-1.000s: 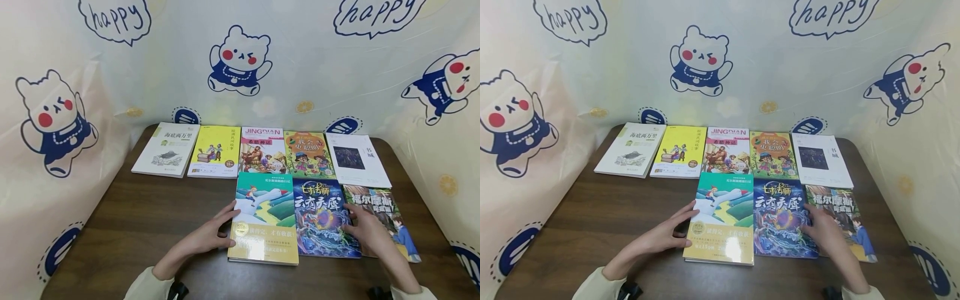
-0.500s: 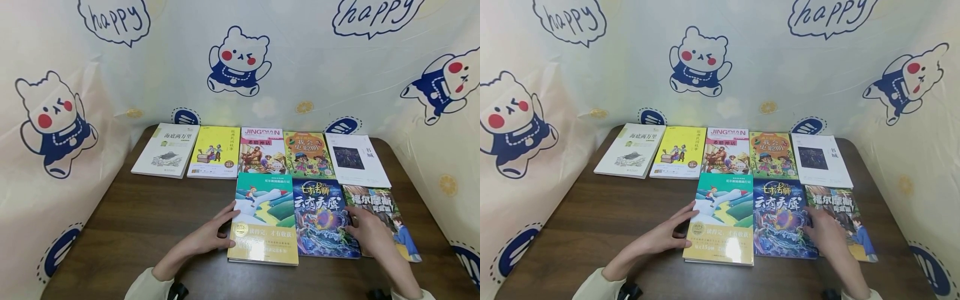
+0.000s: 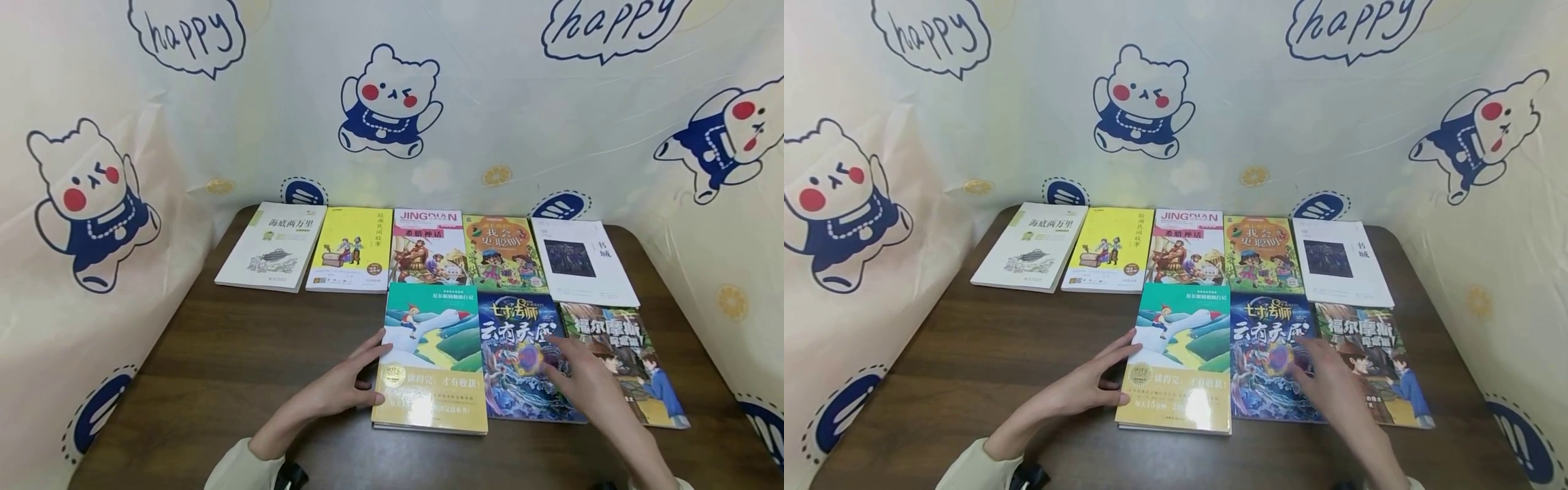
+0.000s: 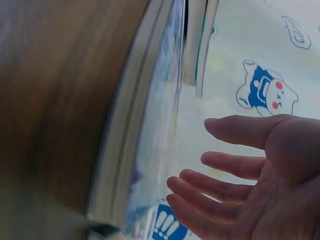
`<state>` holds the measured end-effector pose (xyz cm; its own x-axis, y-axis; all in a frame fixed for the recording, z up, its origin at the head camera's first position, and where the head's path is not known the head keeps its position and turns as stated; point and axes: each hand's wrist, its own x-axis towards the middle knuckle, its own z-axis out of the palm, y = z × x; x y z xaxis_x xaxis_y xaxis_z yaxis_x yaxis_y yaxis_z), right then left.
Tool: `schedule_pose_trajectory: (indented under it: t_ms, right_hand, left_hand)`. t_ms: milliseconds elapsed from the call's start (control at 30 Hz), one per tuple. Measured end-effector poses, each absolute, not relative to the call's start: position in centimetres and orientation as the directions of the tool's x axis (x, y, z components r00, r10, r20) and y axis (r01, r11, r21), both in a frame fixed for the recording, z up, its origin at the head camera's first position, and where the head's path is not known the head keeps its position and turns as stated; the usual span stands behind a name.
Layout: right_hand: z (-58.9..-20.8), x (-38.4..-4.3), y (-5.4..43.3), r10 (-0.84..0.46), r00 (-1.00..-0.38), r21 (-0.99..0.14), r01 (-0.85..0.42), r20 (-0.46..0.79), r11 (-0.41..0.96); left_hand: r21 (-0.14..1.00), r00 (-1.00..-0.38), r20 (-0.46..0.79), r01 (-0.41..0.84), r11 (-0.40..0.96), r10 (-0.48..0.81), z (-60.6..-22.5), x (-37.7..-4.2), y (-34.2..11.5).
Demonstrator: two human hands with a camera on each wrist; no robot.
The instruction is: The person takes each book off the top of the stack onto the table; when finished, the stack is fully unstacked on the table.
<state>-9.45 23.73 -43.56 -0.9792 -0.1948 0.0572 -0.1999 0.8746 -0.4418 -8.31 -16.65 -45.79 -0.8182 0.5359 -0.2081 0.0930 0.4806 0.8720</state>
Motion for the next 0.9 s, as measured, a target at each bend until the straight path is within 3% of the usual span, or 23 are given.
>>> schedule_pose_trajectory:
  t_ms: [167,567,900]
  right_hand:
    - [-44.3,-9.3,22.1,-0.283,-0.957,-0.478,-0.278,0.064,0.833]
    - [-45.3,-8.6,18.8,-0.499,-0.865,-0.646,-0.351,-0.054,0.678]
    - [-45.8,-8.3,17.8,-0.537,-0.838,-0.639,-0.365,-0.091,0.677]
  left_hand:
    - [0.885,-0.818,-0.209,0.075,0.460,0.536,-45.9,-8.2,-16.6]
    - [0.896,-0.836,-0.258,-0.020,0.443,0.485,-45.4,-8.1,-15.7]
    - [0.862,-0.858,-0.358,-0.152,0.483,0.369,-44.4,-8.9,-15.2]
